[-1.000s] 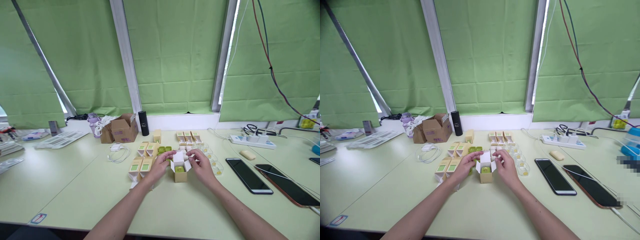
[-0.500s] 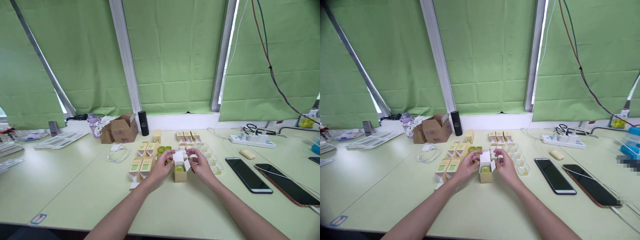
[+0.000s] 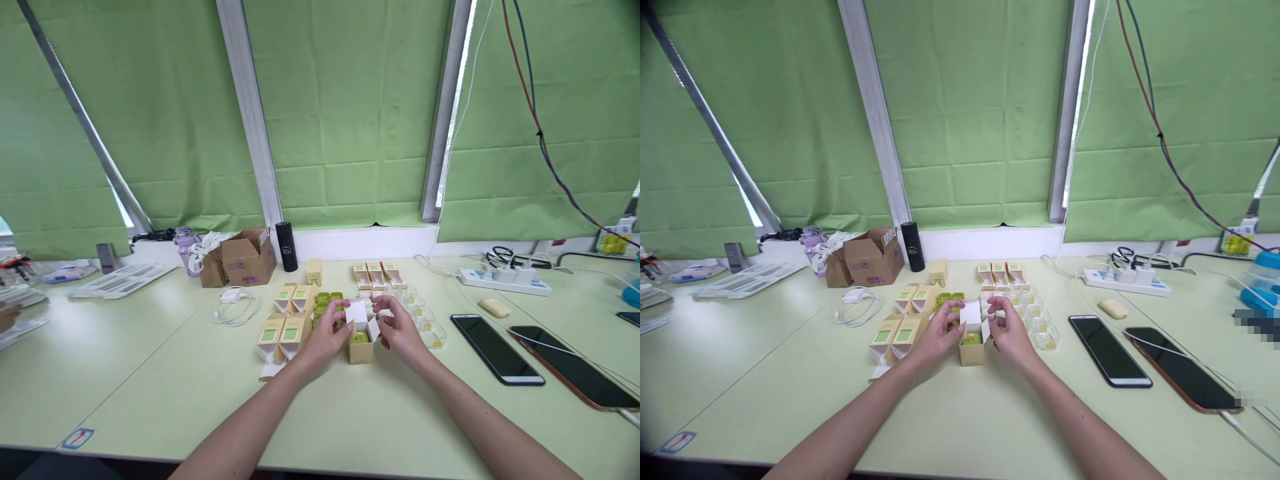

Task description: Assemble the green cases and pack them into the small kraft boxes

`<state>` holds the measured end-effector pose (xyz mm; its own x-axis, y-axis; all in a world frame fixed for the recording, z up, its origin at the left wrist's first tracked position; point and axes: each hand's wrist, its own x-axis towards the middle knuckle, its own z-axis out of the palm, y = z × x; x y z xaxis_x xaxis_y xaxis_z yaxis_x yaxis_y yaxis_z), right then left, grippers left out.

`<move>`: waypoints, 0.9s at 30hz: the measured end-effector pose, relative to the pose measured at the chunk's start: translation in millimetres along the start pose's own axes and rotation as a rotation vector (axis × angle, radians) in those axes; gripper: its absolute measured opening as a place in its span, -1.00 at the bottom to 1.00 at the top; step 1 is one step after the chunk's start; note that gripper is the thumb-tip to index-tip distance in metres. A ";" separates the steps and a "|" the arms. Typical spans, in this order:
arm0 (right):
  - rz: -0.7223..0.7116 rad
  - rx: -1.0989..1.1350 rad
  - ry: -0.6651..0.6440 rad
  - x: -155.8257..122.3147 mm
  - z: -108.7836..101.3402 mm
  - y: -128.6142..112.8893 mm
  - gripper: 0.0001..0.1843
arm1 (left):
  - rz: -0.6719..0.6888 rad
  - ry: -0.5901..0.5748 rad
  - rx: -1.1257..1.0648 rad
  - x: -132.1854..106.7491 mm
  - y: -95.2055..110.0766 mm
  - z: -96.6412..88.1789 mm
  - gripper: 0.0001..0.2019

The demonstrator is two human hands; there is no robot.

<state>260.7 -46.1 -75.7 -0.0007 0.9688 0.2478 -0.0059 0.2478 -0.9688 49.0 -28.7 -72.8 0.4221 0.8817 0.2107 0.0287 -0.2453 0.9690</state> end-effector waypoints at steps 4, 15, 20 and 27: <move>0.015 0.007 -0.006 0.1 0.4 0.9 -0.46 | -0.003 0.026 0.037 0.0 1.5 1.5 -0.51; 0.061 0.035 -0.025 -2.1 3.8 -2.2 -0.43 | -0.005 0.051 0.083 -1.2 14.0 9.0 -0.54; 0.050 0.032 -0.050 -2.4 5.6 0.9 -0.45 | 0.000 0.059 0.118 -0.7 12.8 9.7 -0.52; 0.062 0.033 -0.075 -2.9 6.6 4.0 -0.43 | -0.003 0.061 0.110 -1.2 14.3 10.6 -0.53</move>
<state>254.0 -47.9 -80.3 -0.0773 0.9791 0.1882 -0.0369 0.1858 -0.9819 58.5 -37.6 -60.5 0.3660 0.9047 0.2182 0.1306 -0.2821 0.9505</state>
